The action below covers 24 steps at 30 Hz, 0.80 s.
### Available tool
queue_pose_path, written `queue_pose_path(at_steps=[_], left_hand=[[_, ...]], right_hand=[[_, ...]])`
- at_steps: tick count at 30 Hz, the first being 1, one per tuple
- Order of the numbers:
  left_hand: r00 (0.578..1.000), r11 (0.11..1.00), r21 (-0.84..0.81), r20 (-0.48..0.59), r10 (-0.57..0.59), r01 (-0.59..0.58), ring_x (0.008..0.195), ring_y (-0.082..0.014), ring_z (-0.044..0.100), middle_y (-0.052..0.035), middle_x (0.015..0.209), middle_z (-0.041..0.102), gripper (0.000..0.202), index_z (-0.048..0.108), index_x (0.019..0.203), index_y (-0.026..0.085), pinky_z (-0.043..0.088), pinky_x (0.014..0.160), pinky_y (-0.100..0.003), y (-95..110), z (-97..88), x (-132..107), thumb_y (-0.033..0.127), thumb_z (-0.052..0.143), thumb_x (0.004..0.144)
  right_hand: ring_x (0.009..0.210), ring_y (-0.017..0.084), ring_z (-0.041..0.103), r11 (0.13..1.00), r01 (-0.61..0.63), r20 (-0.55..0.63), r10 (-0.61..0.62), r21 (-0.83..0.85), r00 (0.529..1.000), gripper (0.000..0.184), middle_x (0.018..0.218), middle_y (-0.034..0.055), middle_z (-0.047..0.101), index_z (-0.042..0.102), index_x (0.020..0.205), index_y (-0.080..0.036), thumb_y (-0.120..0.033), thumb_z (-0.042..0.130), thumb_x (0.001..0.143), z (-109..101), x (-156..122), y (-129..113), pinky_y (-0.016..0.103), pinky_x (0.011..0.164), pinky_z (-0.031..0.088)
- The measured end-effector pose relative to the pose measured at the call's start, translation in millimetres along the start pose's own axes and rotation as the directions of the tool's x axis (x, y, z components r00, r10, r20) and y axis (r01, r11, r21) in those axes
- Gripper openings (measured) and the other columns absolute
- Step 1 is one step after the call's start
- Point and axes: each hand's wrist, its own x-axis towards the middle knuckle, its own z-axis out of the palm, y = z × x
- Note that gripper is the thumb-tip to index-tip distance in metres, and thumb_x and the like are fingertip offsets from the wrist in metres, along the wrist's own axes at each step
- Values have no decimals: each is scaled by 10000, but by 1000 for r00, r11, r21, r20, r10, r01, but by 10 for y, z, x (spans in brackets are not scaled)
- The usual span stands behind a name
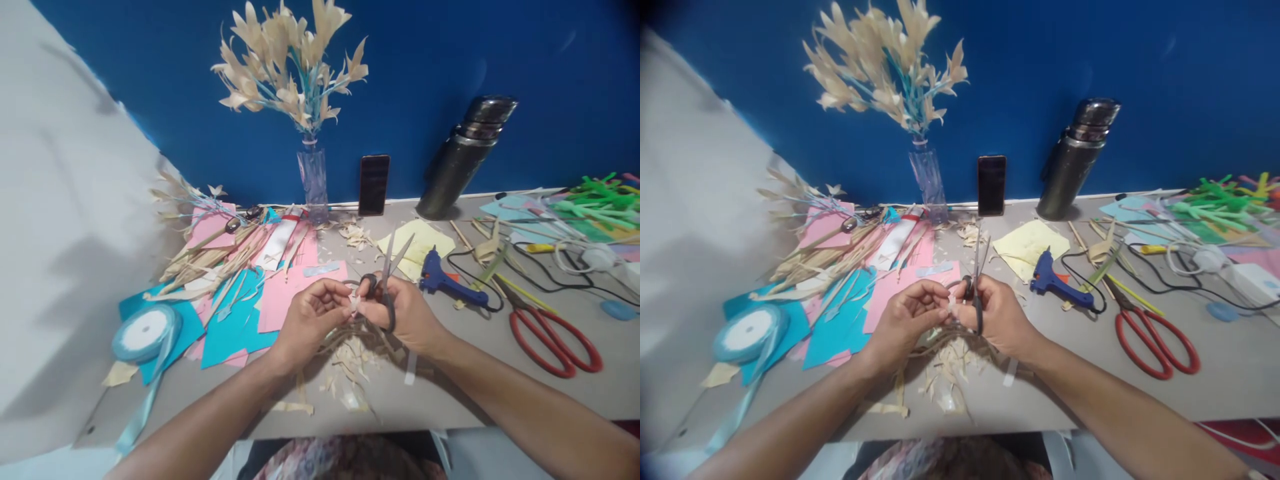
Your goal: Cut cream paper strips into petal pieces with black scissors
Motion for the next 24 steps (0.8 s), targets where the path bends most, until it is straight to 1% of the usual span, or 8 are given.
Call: queue_pose_path(at_steps=[5,9,11,14,18,20,22,24], left_hand=[[999,999,35,30,-34,33,653,-94,585,-7,740,650,202,652,846,132,466,619,-205,5,0,-5,249,778,741],[996,996,43,34,-77,76,561,-84,542,1,628,615,205,622,758,125,423,561,-200,4,3,1,263,772,738],[990,991,-14,46,-130,131,526,-89,533,9,581,598,214,594,764,138,412,537,-204,-14,-1,13,267,764,742],[971,966,-131,108,-211,224,490,-90,520,12,565,591,245,559,779,153,405,512,-204,-45,-14,36,282,764,741],[966,951,-197,154,-209,237,498,-87,526,5,579,593,262,554,775,150,405,516,-197,-56,-26,47,288,774,736],[965,950,-200,160,-209,239,502,-86,525,5,587,591,267,556,772,148,408,517,-198,-53,-26,42,290,778,730],[964,955,-170,154,-216,241,492,-80,512,9,581,582,262,558,762,146,402,511,-197,-53,-24,38,288,775,732],[965,965,-112,140,-221,237,478,-75,498,15,561,570,245,558,755,145,388,502,-193,-54,-22,35,284,760,749]], right_hand=[[592,100,507,998,31,-39,-34,-62,999,201,694,-38,587,615,821,-171,-164,729,655,-11,-3,19,221,548,418],[591,106,517,1000,0,-41,-1,-13,999,229,690,-35,593,605,841,-175,-181,736,653,-11,-3,44,224,546,420],[592,112,523,999,-27,-48,28,23,998,258,686,-32,596,598,844,-174,-189,751,637,-9,3,42,231,551,424],[560,107,498,999,-41,-81,43,30,996,258,650,-37,575,600,827,-170,-218,767,636,-18,29,23,225,522,394],[504,84,431,998,-62,-153,61,-2,986,235,567,-60,513,614,795,-164,-253,777,650,-46,71,-11,207,475,327],[514,86,448,996,-92,-131,93,8,987,243,578,-55,533,621,793,-158,-255,785,642,-56,76,-21,207,488,348],[551,100,501,993,-110,-66,112,33,992,260,633,-37,587,626,814,-158,-249,790,634,-62,68,-21,219,524,396],[588,112,538,994,-104,-8,105,37,994,268,682,-27,622,626,830,-162,-224,791,627,-66,53,-15,229,557,426]])
